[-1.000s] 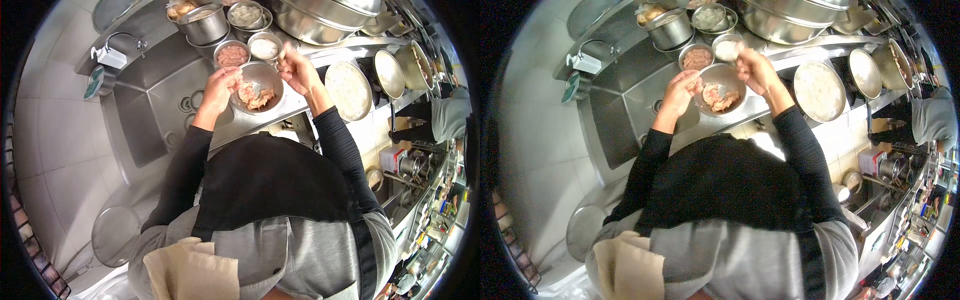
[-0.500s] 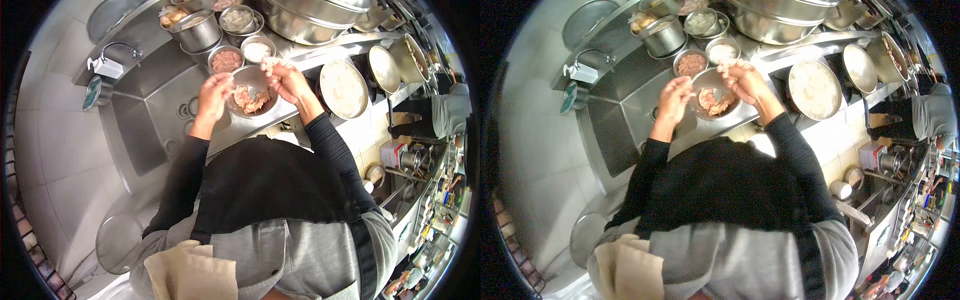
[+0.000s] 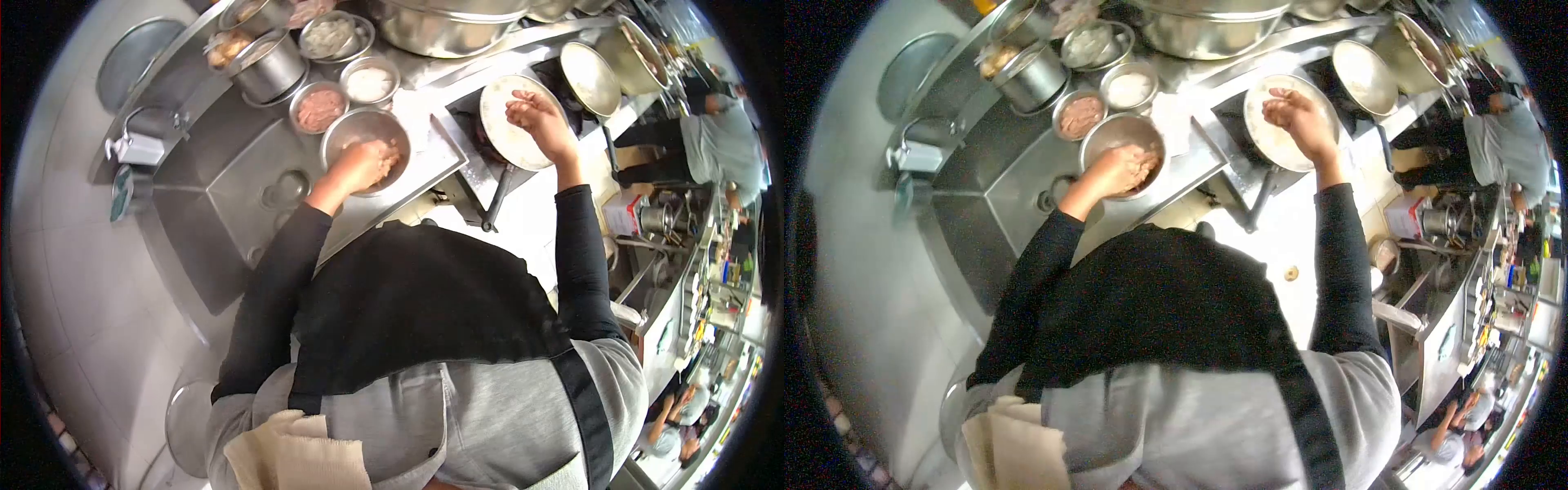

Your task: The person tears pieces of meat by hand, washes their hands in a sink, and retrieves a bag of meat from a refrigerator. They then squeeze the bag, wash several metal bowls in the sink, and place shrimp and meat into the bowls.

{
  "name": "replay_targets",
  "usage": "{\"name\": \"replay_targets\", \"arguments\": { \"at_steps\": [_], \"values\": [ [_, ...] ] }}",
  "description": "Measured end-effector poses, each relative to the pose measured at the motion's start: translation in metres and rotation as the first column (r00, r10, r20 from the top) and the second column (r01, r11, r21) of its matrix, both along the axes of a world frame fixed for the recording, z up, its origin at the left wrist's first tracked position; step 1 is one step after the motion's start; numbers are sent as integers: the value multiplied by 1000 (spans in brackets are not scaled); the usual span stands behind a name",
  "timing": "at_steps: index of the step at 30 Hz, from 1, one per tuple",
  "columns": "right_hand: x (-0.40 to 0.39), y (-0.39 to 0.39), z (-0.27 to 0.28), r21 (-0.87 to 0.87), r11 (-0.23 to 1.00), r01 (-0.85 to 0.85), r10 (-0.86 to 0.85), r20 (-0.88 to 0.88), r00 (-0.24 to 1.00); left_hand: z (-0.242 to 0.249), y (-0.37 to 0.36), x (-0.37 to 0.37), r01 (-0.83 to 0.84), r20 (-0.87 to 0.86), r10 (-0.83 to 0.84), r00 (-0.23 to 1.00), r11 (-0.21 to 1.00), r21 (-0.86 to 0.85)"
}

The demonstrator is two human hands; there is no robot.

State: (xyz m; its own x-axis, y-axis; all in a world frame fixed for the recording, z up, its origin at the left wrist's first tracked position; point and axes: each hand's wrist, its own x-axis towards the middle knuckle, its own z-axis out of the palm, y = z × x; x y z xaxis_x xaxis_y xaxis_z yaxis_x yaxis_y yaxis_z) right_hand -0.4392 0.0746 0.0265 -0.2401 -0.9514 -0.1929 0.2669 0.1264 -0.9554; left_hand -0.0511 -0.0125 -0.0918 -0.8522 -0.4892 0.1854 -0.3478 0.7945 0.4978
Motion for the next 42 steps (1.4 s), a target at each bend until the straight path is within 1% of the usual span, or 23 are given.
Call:
{"name": "replay_targets", "arguments": {
  "at_steps": [3,5,6,7,10,11,14,16,18,20,22,24,26,28,30,32,34,35,36,38,39,40,42],
  "values": [
    [-52,19,-38,208,977,43,62,-477,877,50,9,-19,-184,165,103,981,764,618],
    [-80,24,-63,270,949,164,107,-764,636,49,10,-27,-289,232,172,957,544,788],
    [-86,24,-68,297,935,191,172,-855,490,47,13,-28,-250,130,214,968,865,435],
    [-93,27,-71,296,935,195,168,-855,491,45,14,-29,-209,19,209,978,978,-29],
    [-102,28,-96,327,942,76,269,-872,408,46,3,-21,-86,324,84,942,996,-7],
    [-113,24,-110,313,948,62,283,-913,294,43,-4,-18,-98,369,113,922,994,-57],
    [-118,13,-123,293,942,161,291,-956,38,64,-2,-5,-250,187,229,955,963,97],
    [-111,10,-109,155,981,118,163,-985,-60,76,0,3,-346,222,298,928,911,225],
    [-82,3,-93,107,990,92,109,-994,-21,77,2,10,-309,38,324,945,854,419],
    [-32,-5,-79,173,984,-31,174,-933,314,71,2,13,-279,-19,332,943,822,496],
    [37,-1,-58,298,914,-274,385,-849,362,72,6,13,-236,-43,576,816,402,885],
    [69,-6,-112,244,881,-405,313,-943,111,63,8,18,-227,-92,619,780,417,880],
    [92,-7,-147,398,844,-359,383,-917,-115,62,11,26,-228,-137,662,737,433,872],
    [105,-8,-144,334,873,-356,323,-942,-92,71,16,31,-322,-79,649,757,476,818],
    [101,-13,-118,266,904,-335,305,-950,68,84,19,34,-389,-63,689,722,480,787],
    [106,-16,-71,47,940,-337,204,-870,448,85,20,39,-453,-48,728,684,476,754],
    [118,-24,-45,-15,935,-355,313,-441,841,74,17,43,-144,-179,833,524,294,945],
    [135,-24,-15,-66,909,-412,364,-355,861,78,20,40,-118,-173,848,501,265,957],
    [146,-29,-5,0,873,-488,448,-399,801,78,21,37,-126,-176,853,492,270,955],
    [174,-46,-30,-159,799,-580,313,-713,627,78,23,33,-225,-168,805,570,349,910],
    [188,-51,-34,19,713,-701,441,-790,426,86,25,29,-286,-130,771,624,379,880],
    [209,-56,-43,197,653,-731,340,-939,51,74,23,25,-266,-236,700,674,528,806],
    [215,-49,-24,376,557,-741,573,-819,16,64,22,20,-308,-234,623,747,635,709]
  ]
}}
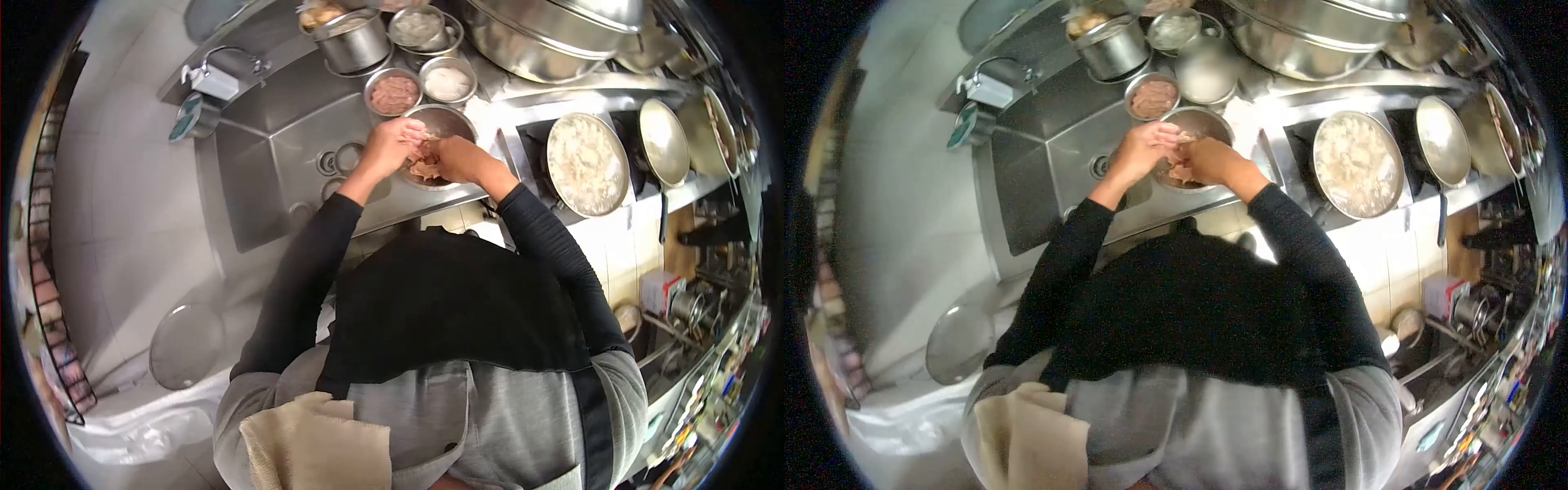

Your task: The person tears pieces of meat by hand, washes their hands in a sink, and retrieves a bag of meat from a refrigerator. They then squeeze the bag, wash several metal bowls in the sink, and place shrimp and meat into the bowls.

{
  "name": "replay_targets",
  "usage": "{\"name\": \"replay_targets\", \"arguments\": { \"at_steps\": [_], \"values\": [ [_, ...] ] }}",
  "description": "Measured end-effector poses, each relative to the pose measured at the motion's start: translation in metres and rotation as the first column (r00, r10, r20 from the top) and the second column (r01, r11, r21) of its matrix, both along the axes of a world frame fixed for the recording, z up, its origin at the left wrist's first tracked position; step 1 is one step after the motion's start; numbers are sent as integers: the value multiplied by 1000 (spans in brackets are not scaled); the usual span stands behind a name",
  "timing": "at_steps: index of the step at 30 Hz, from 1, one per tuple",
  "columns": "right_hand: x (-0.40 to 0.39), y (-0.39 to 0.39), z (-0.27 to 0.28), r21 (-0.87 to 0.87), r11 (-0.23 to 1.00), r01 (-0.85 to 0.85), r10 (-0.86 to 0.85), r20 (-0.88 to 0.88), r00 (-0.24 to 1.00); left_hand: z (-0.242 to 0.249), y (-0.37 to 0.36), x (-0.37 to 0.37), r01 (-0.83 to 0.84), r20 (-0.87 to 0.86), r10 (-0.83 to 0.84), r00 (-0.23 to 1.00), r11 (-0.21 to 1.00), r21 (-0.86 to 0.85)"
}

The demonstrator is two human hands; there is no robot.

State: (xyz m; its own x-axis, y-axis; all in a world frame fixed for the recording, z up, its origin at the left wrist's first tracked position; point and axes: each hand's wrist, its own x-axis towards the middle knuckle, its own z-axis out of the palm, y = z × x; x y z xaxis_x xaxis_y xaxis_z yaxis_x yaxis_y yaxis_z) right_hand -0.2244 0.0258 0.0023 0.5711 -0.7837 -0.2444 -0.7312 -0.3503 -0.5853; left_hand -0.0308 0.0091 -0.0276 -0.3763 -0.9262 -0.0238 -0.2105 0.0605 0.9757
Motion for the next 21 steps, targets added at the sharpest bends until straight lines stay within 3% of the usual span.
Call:
{"name": "replay_targets", "arguments": {
  "at_steps": [1,3,4,6,8,10,12,13,14,15,16,18,19,20,21],
  "values": [
    [1,-5,-8,-6,1000,-26,26,3,1000,2,1,-2,-26,3,26,1000,1000,-6],
    [-5,-15,-32,-59,986,158,-153,79,985,7,6,-7,-163,16,162,987,982,97],
    [-4,-14,-21,-64,990,128,-123,80,989,8,10,-12,-193,16,192,981,977,91],
    [1,-6,1,6,964,266,-244,417,876,13,14,-18,-312,-40,334,942,913,264],
    [8,-8,-9,-147,960,237,-147,456,878,-1,19,-16,-350,-56,359,931,928,130],
    [13,-4,-6,-193,927,322,-200,473,858,4,21,3,-348,-185,387,903,914,210],
    [6,-10,-7,-224,933,281,-199,329,923,15,11,44,-357,-260,413,873,904,235],
    [8,-14,-19,-381,883,274,-98,422,901,15,3,70,-407,-267,455,849,887,218],
    [6,-16,-22,-308,930,199,-86,345,935,12,-4,98,-447,-276,491,826,870,208],
    [9,-17,-29,-343,939,-26,46,52,998,7,-17,131,-500,-253,555,792,828,252],
    [10,-17,-34,-300,924,-236,163,-249,955,1,-34,165,-537,-228,606,762,788,300],
    [18,-11,-22,-183,977,-111,64,-243,968,-19,-73,229,-585,-33,614,789,766,268],
    [16,-13,-29,-254,961,-111,40,-268,963,-33,-98,263,-568,53,578,814,775,279],
    [14,-17,-51,-299,954,24,-114,-287,951,-38,-119,287,-602,111,598,794,746,284],
    [22,-16,-31,-252,960,122,-197,-298,934,-42,-138,306,-623,147,609,779,729,282]
  ]
}}
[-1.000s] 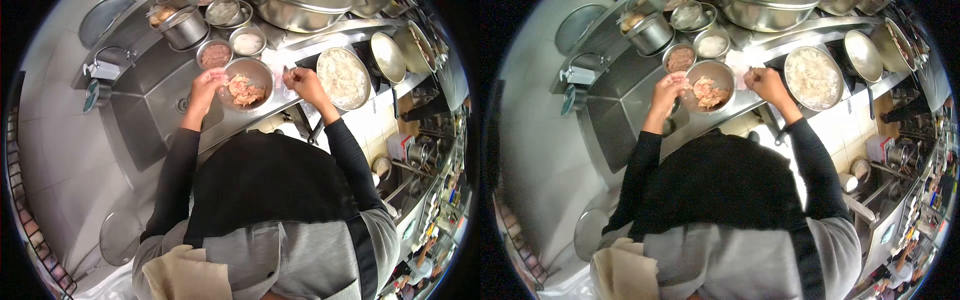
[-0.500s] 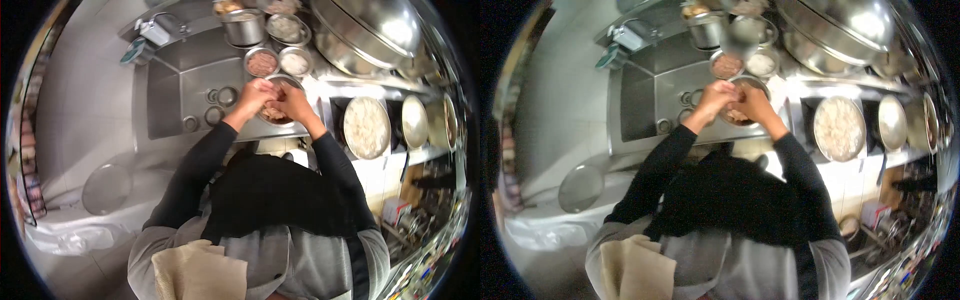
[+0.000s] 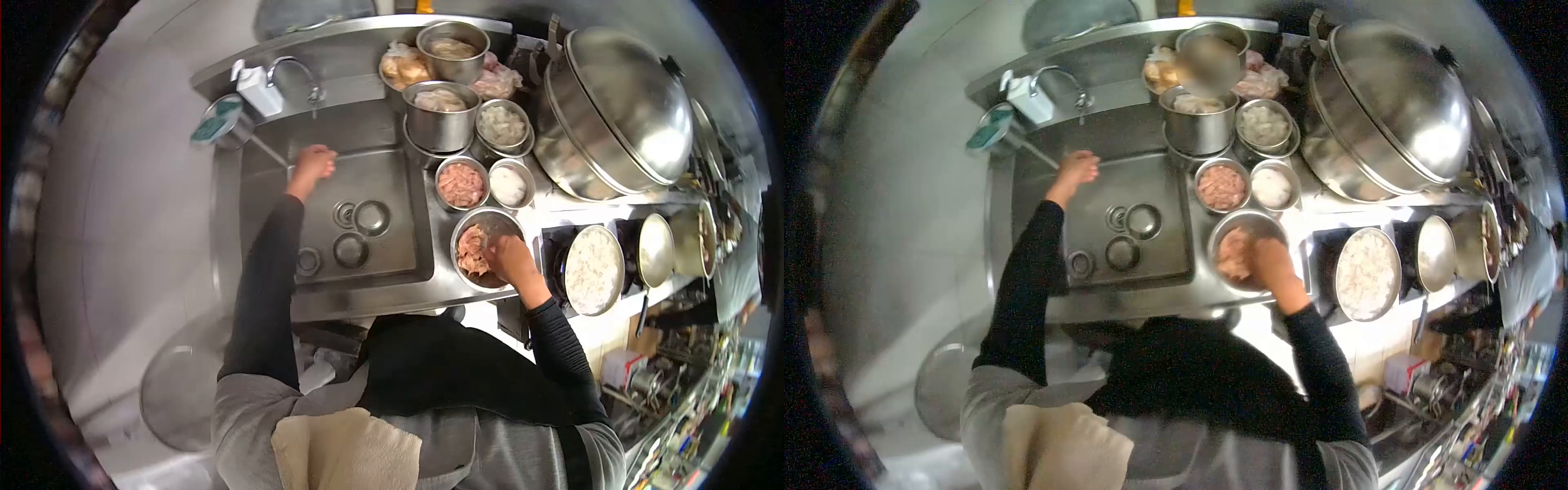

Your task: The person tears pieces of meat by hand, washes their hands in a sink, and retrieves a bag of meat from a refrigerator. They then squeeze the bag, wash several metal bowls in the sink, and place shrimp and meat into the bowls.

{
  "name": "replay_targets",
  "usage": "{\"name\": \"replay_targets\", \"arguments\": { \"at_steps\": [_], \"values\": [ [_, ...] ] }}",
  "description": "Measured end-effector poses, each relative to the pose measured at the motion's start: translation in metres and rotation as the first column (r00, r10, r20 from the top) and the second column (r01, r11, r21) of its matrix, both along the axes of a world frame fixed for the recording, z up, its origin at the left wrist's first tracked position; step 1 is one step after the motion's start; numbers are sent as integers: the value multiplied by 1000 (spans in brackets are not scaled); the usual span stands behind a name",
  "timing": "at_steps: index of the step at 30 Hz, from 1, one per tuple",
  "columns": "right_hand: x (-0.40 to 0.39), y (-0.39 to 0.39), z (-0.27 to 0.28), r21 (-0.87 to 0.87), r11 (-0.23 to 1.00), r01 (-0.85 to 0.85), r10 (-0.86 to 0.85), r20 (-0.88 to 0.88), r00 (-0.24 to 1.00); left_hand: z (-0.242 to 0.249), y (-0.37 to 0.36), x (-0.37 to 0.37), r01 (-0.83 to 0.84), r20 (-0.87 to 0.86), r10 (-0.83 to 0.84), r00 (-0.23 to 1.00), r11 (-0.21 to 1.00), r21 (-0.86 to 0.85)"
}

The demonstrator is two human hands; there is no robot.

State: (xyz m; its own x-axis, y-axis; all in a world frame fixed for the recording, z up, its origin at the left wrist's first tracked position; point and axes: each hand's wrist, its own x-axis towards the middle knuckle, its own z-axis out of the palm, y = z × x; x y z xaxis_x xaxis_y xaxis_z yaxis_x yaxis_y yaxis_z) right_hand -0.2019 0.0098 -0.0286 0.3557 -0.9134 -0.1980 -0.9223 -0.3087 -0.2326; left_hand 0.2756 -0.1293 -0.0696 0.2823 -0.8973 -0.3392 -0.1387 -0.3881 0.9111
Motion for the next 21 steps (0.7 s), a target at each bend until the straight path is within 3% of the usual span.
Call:
{"name": "replay_targets", "arguments": {
  "at_steps": [2,3,4,5,6,8,9,11,13,15,16,17,18,19,21],
  "values": [
    [22,2,43,48,990,132,-132,-19,991,-24,-46,40,-12,122,8,993,999,34],
    [28,4,54,24,985,170,-172,132,976,-36,-67,56,19,107,-24,994,999,40],
    [36,8,65,4,976,216,-208,281,937,-46,-84,66,-59,179,49,983,997,52],
    [47,10,77,10,968,250,-244,266,932,-59,-99,67,-136,251,118,961,989,56],
    [66,6,90,40,975,220,-220,350,910,-54,-103,56,-105,239,87,967,992,64],
    [107,-7,111,117,981,158,-195,490,850,-12,-98,40,351,14,-351,936,935,-38],
    [128,-15,116,170,977,126,-200,547,813,-3,-106,41,362,4,-362,932,931,-38],
    [166,-39,106,234,972,13,-165,645,746,4,-123,51,531,-182,-559,809,828,-181],
    [202,-72,57,312,918,-246,-168,866,471,-10,-124,82,394,-174,-429,886,896,-206],
    [255,-107,45,512,747,-424,-447,859,251,-21,-124,139,221,43,-220,974,975,-1],
    [285,-128,37,580,683,-444,-539,811,230,2,-102,145,176,179,-166,970,983,-42],
    [317,-146,36,576,697,-426,-552,811,193,27,-85,130,146,313,-113,943,986,-83],
    [348,-165,31,584,664,-467,-633,771,65,28,-78,127,127,457,-77,886,989,-81],
    [376,-181,35,598,643,-478,-668,744,32,28,-72,125,100,589,-36,808,992,-76],
    [427,-215,25,569,647,-507,-660,751,0,22,-59,119,124,562,-17,827,981,-152]
  ]
}}
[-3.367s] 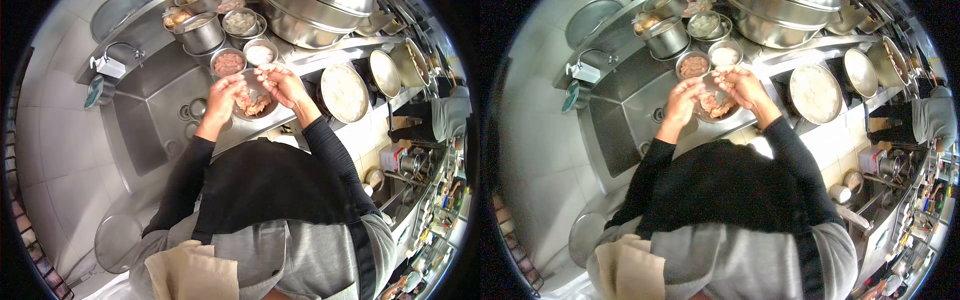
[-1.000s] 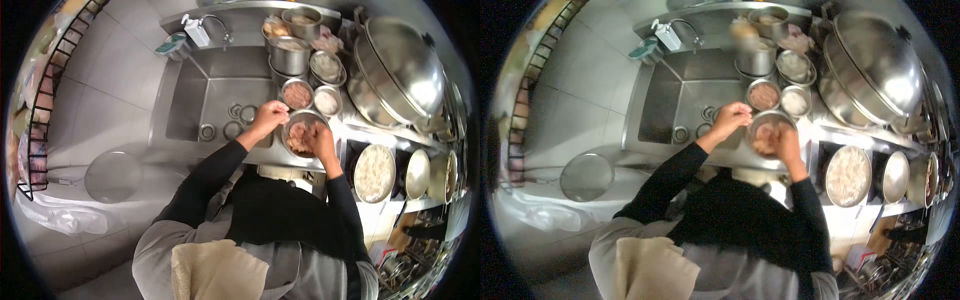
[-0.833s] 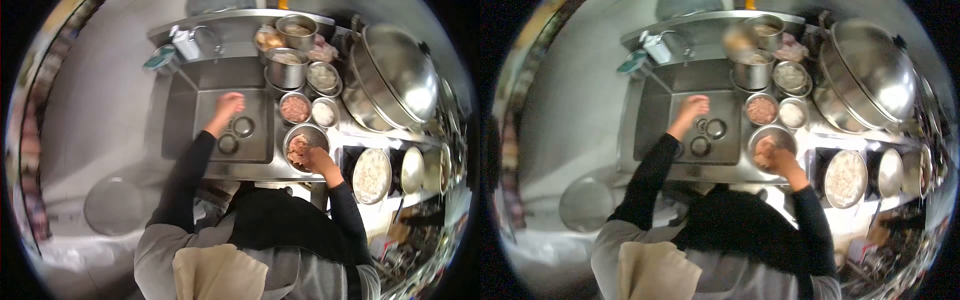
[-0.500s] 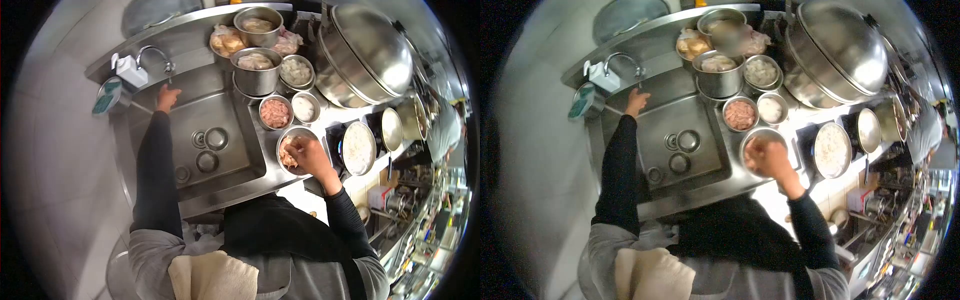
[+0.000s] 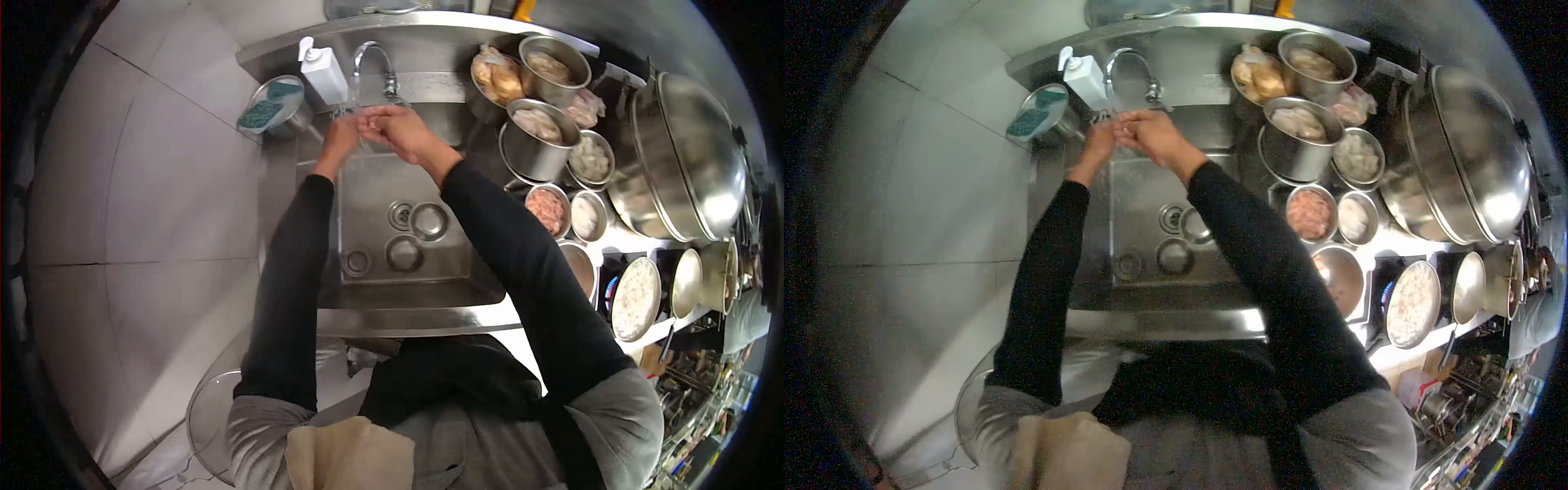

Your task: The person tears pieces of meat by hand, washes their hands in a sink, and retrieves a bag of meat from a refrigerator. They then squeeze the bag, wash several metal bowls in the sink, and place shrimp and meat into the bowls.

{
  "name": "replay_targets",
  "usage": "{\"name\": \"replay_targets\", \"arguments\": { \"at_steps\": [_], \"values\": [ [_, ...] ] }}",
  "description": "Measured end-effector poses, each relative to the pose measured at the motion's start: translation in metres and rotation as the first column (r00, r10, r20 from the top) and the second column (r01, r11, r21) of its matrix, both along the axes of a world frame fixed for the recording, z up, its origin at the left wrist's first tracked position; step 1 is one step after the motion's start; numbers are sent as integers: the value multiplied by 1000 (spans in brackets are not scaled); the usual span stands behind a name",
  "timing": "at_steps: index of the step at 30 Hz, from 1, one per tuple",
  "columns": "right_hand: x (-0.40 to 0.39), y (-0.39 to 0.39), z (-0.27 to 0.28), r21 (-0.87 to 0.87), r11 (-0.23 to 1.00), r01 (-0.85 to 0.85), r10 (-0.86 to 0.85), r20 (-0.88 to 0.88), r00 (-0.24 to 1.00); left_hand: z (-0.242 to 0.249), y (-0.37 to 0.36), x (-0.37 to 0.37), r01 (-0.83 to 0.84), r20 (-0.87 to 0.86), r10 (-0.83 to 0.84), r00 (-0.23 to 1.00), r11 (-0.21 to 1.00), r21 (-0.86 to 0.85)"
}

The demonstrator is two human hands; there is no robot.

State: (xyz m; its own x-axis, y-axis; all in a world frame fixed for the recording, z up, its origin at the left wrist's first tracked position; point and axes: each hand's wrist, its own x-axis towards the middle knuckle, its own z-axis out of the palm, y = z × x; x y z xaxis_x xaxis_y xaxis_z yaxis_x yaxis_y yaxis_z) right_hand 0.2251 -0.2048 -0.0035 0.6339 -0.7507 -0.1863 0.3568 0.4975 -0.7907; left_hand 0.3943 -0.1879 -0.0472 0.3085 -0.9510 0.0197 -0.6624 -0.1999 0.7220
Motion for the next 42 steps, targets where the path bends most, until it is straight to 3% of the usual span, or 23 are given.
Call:
{"name": "replay_targets", "arguments": {
  "at_steps": [2,5,6,7,8,9,11,15,17,19,21,24,26,28,29,30,31,32,33,35,37,40,42],
  "values": [
    [38,-26,-13,-60,998,-13,15,28,999,-3,24,-4,18,-269,-43,962,996,-91],
    [60,-36,5,-410,893,-185,-22,-450,893,-7,62,-4,-29,-544,0,839,999,-44],
    [62,-37,11,-417,890,-184,-24,-446,895,-8,63,2,-6,-532,81,843,990,142],
    [63,-37,18,-662,684,-306,-222,-588,778,-12,59,7,-9,-529,81,845,991,137],
    [66,-37,24,-783,410,-468,-452,-620,641,-17,57,9,-25,-252,48,967,996,91],
    [72,-41,18,-786,406,-467,-452,-617,645,-24,54,13,-27,49,25,999,999,44],
    [84,-56,-4,-853,210,-477,-641,-489,592,-29,50,10,-64,-69,64,996,998,8],
    [78,-51,0,-892,245,-380,-618,-446,647,-9,43,-15,-86,-482,-3,876,983,-163],
    [67,-43,8,-880,455,-133,-431,-349,832,-12,29,-17,-126,-673,5,740,983,-131],
    [49,-33,27,-803,565,-191,-421,-480,770,-5,17,-22,-149,-764,60,643,988,-49],
    [45,-24,33,-705,667,-240,-389,-604,695,10,14,-27,-204,-911,181,371,973,110],
    [52,-12,13,-685,709,-169,-448,-622,642,-24,-12,-17,-244,-914,188,360,964,103],
    [65,10,-3,-812,571,120,-495,-223,840,-19,-10,-21,-197,-949,38,313,980,-26],
    [57,-15,-8,-798,575,-181,-316,-420,851,5,5,-30,-45,-956,-247,157,965,-256],
    [66,-37,-54,-972,119,-202,-600,-232,765,19,14,-37,49,-936,-351,22,935,-350],
    [54,-47,-51,-912,-63,-405,-652,-269,709,32,17,-34,121,-918,-387,-89,911,-395],
    [42,-49,-47,-938,251,-241,-551,-343,761,51,21,-49,54,-975,-221,-34,973,-223],
    [46,-36,-43,-653,747,123,-341,-218,914,28,7,-32,144,-977,-180,-118,970,-196],
    [44,-25,-32,-312,914,261,-277,-8,961,13,-10,-12,68,-999,39,-1,997,39],
    [57,-1,-26,-98,917,385,-372,134,919,16,-29,-16,-114,-964,248,93,965,237],
    [70,18,-13,-111,881,460,-445,132,885,-1,-40,1,-83,-964,218,152,975,208],
    [62,26,-11,175,842,510,-521,20,854,-26,-29,10,-80,-952,162,260,986,146],
    [80,-18,-38,-605,796,-30,-378,-535,755,-45,-12,21,-65,-927,78,366,996,58]
  ]
}}
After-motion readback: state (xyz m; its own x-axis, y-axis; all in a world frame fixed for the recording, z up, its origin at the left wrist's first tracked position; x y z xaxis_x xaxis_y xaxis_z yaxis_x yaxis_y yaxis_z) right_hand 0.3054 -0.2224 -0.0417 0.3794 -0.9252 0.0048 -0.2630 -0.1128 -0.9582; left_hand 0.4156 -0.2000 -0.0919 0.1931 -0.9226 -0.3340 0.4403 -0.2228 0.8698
